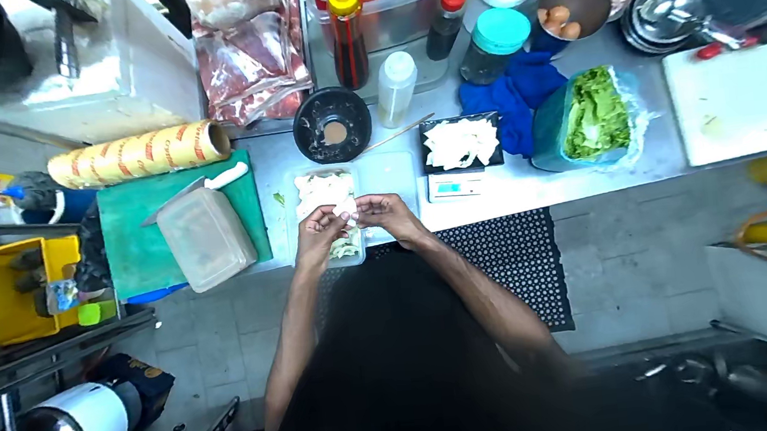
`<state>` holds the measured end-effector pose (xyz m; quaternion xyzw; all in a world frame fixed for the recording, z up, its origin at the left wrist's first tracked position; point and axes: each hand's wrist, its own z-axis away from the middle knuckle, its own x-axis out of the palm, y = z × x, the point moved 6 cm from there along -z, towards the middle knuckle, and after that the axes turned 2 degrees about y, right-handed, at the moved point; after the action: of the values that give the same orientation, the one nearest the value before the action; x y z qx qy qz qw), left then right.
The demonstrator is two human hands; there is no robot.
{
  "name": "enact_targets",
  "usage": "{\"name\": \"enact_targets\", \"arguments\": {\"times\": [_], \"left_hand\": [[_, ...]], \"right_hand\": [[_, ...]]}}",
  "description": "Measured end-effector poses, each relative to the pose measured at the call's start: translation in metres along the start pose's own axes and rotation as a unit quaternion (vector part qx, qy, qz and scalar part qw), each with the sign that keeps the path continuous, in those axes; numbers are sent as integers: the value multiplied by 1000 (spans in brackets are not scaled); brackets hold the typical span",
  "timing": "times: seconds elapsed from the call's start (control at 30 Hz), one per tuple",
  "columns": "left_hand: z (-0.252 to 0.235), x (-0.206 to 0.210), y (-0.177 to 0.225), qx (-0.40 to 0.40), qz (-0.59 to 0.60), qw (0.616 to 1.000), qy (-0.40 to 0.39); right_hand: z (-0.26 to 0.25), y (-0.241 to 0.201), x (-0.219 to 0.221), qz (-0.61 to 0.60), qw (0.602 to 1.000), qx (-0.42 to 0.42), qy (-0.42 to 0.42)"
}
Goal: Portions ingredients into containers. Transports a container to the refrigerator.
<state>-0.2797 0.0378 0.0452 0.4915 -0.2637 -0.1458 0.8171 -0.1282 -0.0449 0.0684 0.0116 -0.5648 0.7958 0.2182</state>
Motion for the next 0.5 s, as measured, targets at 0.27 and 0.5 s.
{"name": "enact_targets", "arguments": {"times": [0.27,0.5], "left_hand": [[-8,53,-5,40,-108,992,-41],[-11,50,13,57,-139,988,-37]], "right_hand": [[24,14,-53,-85,996,18,22],[15,-14,-227,90,924,-67,365]]}}
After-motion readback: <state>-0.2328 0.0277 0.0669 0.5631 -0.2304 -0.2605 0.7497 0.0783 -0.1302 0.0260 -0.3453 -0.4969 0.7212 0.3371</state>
